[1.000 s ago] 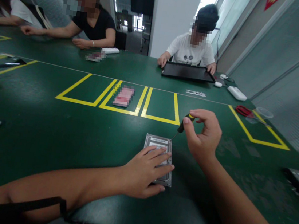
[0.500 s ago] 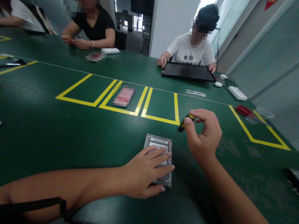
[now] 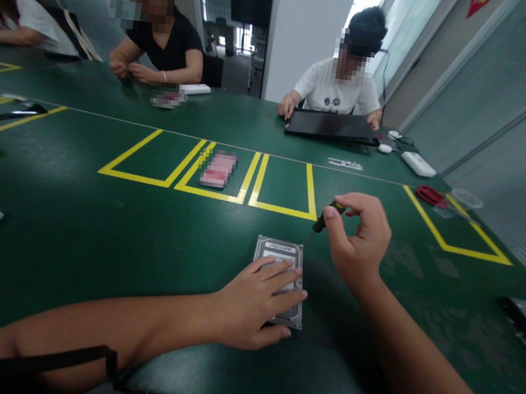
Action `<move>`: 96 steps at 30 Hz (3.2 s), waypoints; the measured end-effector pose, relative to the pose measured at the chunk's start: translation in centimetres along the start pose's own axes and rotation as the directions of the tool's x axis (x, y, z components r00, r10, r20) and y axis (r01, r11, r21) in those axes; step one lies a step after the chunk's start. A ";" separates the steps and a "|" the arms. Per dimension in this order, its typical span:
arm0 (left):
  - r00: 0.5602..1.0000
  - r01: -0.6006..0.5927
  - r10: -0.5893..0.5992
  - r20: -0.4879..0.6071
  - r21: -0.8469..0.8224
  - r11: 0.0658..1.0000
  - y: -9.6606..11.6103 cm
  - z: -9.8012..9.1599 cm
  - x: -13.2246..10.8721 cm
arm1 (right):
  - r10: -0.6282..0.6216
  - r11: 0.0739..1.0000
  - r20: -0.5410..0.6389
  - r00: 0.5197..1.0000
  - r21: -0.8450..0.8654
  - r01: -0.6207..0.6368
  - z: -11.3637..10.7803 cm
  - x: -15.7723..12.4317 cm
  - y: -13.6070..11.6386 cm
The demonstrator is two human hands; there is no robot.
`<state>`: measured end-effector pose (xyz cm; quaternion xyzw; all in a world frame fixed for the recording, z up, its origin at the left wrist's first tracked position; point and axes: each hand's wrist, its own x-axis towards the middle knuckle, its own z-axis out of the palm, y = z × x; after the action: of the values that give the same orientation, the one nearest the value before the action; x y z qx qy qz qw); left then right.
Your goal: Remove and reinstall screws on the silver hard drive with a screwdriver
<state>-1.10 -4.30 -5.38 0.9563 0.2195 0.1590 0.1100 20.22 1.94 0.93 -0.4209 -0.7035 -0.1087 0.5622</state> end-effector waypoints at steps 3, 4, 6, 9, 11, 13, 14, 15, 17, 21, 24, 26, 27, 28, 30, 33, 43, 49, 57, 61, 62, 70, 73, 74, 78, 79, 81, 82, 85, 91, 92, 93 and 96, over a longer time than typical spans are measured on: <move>1.000 0.001 -0.001 0.001 -0.004 1.000 0.0 -0.1 0.0 | -0.017 0.999 -0.024 1.000 -0.052 0.016 0.0 0.2 -0.1; 1.000 0.000 0.000 0.001 -0.005 1.000 0.0 -0.1 0.0 | -0.013 0.998 -0.026 1.000 -0.063 0.012 -0.1 0.2 -0.1; 1.000 -0.003 0.003 0.002 -0.006 1.000 0.0 -0.1 0.0 | -0.006 0.998 -0.027 1.000 -0.064 0.005 -0.1 0.2 -0.1; 1.000 -0.005 0.005 0.000 -0.005 1.000 0.0 -0.1 0.0 | 0.002 0.999 -0.022 1.000 -0.038 -0.003 -0.1 0.0 -0.1; 1.000 -0.005 0.005 -0.004 -0.004 1.000 0.0 0.0 0.0 | 0.020 1.000 -0.014 1.000 -0.021 -0.020 0.0 -0.1 -0.1; 1.000 -0.006 0.006 -0.009 -0.003 1.000 -0.1 0.0 0.0 | 0.039 0.999 -0.003 0.999 -0.009 -0.039 0.0 -0.2 -0.1; 1.000 -0.007 0.007 -0.010 -0.003 1.000 -0.1 0.0 0.0 | 0.043 0.999 -0.002 0.999 -0.007 -0.043 0.0 -0.2 -0.1; 1.000 -0.007 0.007 -0.009 -0.003 1.000 -0.1 0.0 0.0 | 0.040 0.999 -0.004 0.999 -0.009 -0.040 0.0 -0.2 -0.1; 1.000 -0.004 0.004 -0.003 -0.003 1.000 0.0 -0.1 0.0 | 0.024 0.999 -0.013 1.000 -0.027 -0.024 0.0 -0.1 -0.1; 1.000 0.000 0.000 0.004 0.000 1.000 0.0 -0.1 0.1 | 0.000 0.998 -0.017 1.000 -0.065 -0.001 -0.1 0.2 -0.3; 1.000 0.000 0.000 0.008 0.002 1.000 0.1 -0.1 0.1 | 0.032 0.997 -0.006 0.999 -0.068 -0.032 -0.2 0.1 -0.3; 1.000 0.001 -0.001 0.007 0.004 1.000 0.1 0.0 0.0 | 0.062 0.997 0.000 0.998 -0.054 -0.062 -0.2 0.0 -0.3; 1.000 0.001 -0.001 0.006 0.005 1.000 0.1 0.0 0.0 | 0.072 0.997 0.006 0.997 -0.042 -0.072 -0.2 -0.1 -0.2; 1.000 0.000 0.000 0.005 0.006 1.000 0.0 0.0 0.0 | 0.077 0.997 0.010 0.997 -0.027 -0.077 -0.1 -0.2 -0.2; 1.000 -0.001 0.001 0.004 0.009 1.000 0.0 0.1 -0.1 | 0.076 0.997 0.017 0.997 0.000 -0.076 -0.1 -0.2 -0.1; 1.000 0.000 0.000 0.008 0.010 1.000 0.0 0.0 0.0 | 0.043 0.999 0.013 0.999 0.003 -0.043 0.0 0.0 -0.1; 1.000 0.000 0.000 0.009 0.005 1.000 0.0 0.1 0.0 | 0.055 0.998 0.005 0.998 -0.041 -0.054 0.0 -0.2 -0.1; 1.000 -0.002 0.002 -0.003 0.002 1.000 0.0 0.1 0.0 | 0.049 0.999 0.023 0.999 0.012 -0.050 -0.1 -0.2 -0.1; 1.000 -0.002 0.002 -0.003 0.003 1.000 0.1 -0.1 0.0 | 0.013 0.999 -0.002 1.000 -0.039 -0.013 -0.1 0.1 -0.3; 1.000 -0.005 0.005 -0.001 0.005 1.000 0.0 0.0 0.1 | 0.052 0.999 0.017 0.999 -0.010 -0.052 0.0 -0.1 -0.3; 1.000 -0.005 0.005 -0.003 0.004 1.000 0.0 0.0 0.1 | 0.050 0.999 0.015 0.999 -0.001 -0.050 0.0 -0.1 -0.3; 1.000 -0.009 0.009 -0.007 -0.008 1.000 0.0 -0.1 0.0 | 0.018 0.997 -0.007 1.000 -0.071 -0.018 -0.1 0.1 -0.2; 1.000 -0.008 0.008 -0.010 -0.011 1.000 0.0 -0.1 0.0 | 0.049 0.997 0.001 0.999 -0.058 -0.049 0.0 -0.1 -0.1; 1.000 -0.008 0.008 -0.009 -0.012 1.000 0.0 -0.1 0.0 | 0.061 0.997 0.005 0.998 -0.052 -0.061 0.0 -0.2 -0.1; 1.000 -0.008 0.008 -0.012 -0.010 1.000 0.0 0.0 0.0 | 0.048 0.999 0.014 0.999 -0.028 -0.047 -0.1 -0.2 -0.1; 1.000 -0.008 0.008 -0.010 -0.009 1.000 0.0 0.0 0.0 | 0.029 0.999 0.011 1.000 -0.025 -0.029 -0.1 -0.1 -0.1; 1.000 -0.009 0.009 -0.008 -0.007 1.000 0.0 0.0 0.0 | -0.001 0.999 -0.004 1.000 -0.033 0.000 -0.1 0.0 -0.2; 1.000 -0.009 0.009 -0.007 -0.006 1.000 0.0 0.0 0.0 | -0.007 0.999 -0.008 1.000 -0.041 0.007 -0.1 0.1 -0.3; 1.000 -0.008 0.008 -0.008 -0.006 1.000 -0.1 0.0 0.0 | 0.003 0.998 -0.001 1.000 -0.064 -0.003 -0.2 0.2 -0.3; 1.000 -0.005 0.005 -0.005 -0.003 1.000 0.0 0.0 0.0 | 0.016 0.999 0.013 1.000 -0.051 -0.016 -0.2 0.2 -0.3; 1.000 -0.006 0.006 -0.006 -0.003 1.000 0.0 0.0 0.0 | 0.020 0.999 0.013 1.000 -0.051 -0.019 -0.2 0.3 -0.3; 1.000 -0.007 0.007 -0.008 -0.005 1.000 0.0 0.0 0.0 | 0.024 0.998 0.014 1.000 -0.051 -0.024 -0.2 0.3 -0.3; 1.000 -0.009 0.009 -0.017 -0.008 1.000 0.0 -0.1 0.0 | 0.029 0.999 0.016 0.999 -0.042 -0.029 -0.2 0.2 -0.3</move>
<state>-1.13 -4.28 -5.30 0.9554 0.2156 0.1684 0.1115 20.17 1.78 1.29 -0.4438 -0.6994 -0.1119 0.5490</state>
